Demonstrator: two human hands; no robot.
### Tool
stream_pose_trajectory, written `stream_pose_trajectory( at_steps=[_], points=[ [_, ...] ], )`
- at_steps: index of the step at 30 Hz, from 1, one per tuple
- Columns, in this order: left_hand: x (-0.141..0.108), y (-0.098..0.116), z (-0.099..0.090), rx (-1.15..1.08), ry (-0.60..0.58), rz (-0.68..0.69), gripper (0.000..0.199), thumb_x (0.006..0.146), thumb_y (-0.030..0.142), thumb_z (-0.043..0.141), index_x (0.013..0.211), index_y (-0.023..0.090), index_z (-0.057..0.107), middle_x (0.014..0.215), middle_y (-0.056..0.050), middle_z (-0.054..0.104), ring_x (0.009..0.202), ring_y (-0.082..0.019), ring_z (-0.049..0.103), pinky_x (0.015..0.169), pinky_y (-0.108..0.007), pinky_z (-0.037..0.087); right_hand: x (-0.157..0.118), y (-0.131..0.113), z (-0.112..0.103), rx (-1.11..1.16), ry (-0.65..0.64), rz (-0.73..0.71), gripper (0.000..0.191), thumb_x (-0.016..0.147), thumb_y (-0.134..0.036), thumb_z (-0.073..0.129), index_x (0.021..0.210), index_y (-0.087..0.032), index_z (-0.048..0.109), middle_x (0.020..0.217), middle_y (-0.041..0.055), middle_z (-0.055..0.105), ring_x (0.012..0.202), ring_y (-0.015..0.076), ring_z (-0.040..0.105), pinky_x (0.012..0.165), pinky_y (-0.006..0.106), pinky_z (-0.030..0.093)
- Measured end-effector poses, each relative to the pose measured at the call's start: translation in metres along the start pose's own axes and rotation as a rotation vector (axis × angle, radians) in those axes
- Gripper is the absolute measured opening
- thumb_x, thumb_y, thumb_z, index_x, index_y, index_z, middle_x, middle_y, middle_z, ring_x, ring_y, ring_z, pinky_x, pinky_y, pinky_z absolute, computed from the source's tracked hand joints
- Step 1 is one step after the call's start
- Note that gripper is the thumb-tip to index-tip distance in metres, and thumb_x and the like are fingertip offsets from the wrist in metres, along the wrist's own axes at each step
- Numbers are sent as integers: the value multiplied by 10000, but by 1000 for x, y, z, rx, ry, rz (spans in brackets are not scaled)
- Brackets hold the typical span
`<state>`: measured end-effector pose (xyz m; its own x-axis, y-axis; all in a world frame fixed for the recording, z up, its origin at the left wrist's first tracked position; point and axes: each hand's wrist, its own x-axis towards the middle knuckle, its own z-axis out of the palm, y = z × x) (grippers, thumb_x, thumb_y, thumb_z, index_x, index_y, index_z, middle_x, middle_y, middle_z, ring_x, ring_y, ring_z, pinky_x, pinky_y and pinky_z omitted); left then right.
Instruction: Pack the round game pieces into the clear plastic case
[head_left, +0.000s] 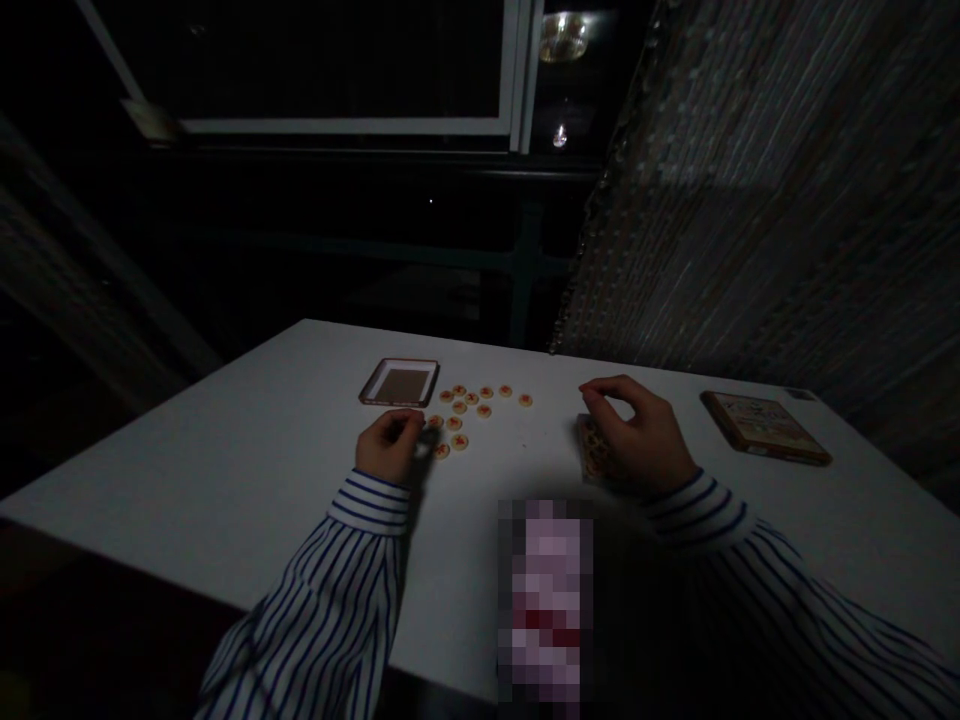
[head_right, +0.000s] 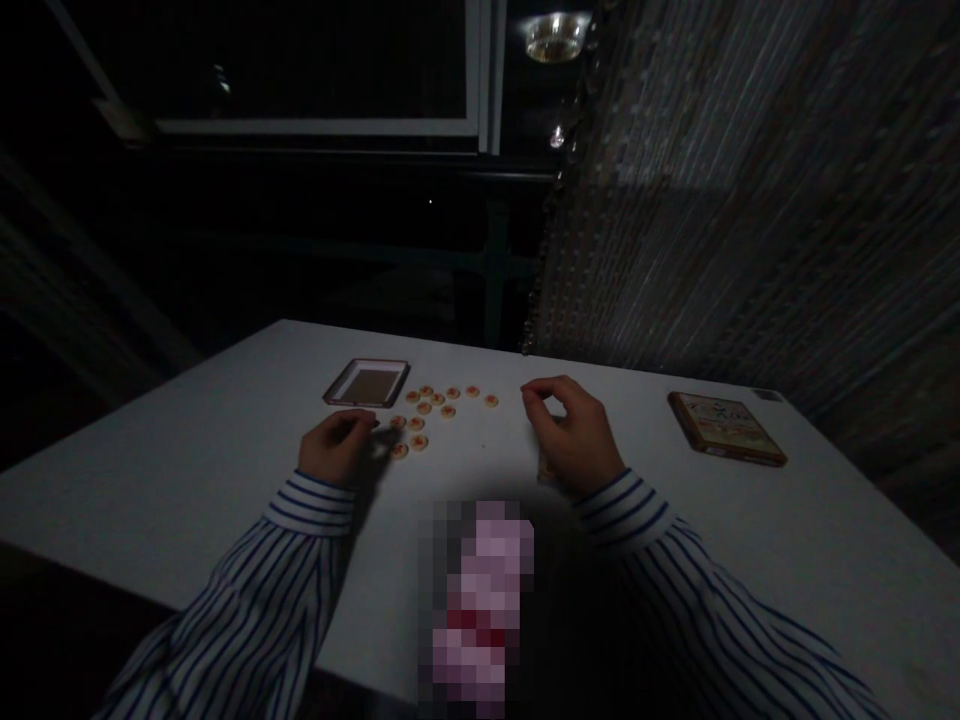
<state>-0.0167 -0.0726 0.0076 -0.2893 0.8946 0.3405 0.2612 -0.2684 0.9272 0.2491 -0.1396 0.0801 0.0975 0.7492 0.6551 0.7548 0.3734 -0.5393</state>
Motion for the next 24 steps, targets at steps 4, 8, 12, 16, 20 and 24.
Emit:
stream_pose_trajectory(
  at_steps=[4, 8, 12, 16, 20, 24],
  points=[
    [-4, -11, 0, 103, -23, 42, 202, 636, 349, 573, 695, 165, 632, 612, -20, 634, 566, -140, 574, 560, -233, 447, 7, -6, 12, 1, -49, -21, 168, 786, -287, 490, 832, -183, 613, 840, 40, 635, 826, 183, 580, 747, 327, 450],
    [-5, -20, 0, 229, -68, 80, 227, 646, 377, 566, 716, 175, 642, 612, -23, 630, 540, -143, 555, 540, -237, 433, 13, -12, 20, 15, -71, -47, 175, 794, -290, 481, 842, -186, 614, 849, 35, 641, 823, 177, 583, 758, 322, 445],
    [-5, -27, 0, 333, -96, 111, 240, 659, 387, 562, 747, 183, 653, 678, -46, 652, 590, -166, 576, 576, -262, 444, 18, -19, 29, 26, -113, -78, 174, 797, -274, 476, 845, -183, 616, 855, 35, 641, 820, 170, 581, 742, 302, 446],
    [-4, -29, -2, 434, -115, 200, 230, 662, 377, 566, 765, 193, 658, 791, -68, 667, 733, -207, 596, 703, -311, 454, 22, -29, 40, 31, -173, -122, 171, 801, -259, 471, 840, -178, 617, 829, 33, 633, 797, 161, 572, 719, 289, 442],
    [-3, -26, -4, 527, -157, 245, 241, 689, 354, 539, 797, 175, 659, 838, -68, 667, 814, -215, 593, 774, -332, 444, 25, -39, 55, 44, -249, -168, 169, 810, -237, 461, 852, -174, 612, 809, 29, 620, 793, 153, 558, 744, 291, 423],
    [-3, -26, -5, 538, -191, 275, 251, 707, 341, 522, 810, 157, 657, 835, -70, 666, 828, -211, 591, 783, -332, 443, 22, -43, 74, 80, -299, -182, 169, 815, -226, 453, 862, -176, 608, 835, 36, 621, 814, 151, 553, 756, 289, 413]
  ],
)
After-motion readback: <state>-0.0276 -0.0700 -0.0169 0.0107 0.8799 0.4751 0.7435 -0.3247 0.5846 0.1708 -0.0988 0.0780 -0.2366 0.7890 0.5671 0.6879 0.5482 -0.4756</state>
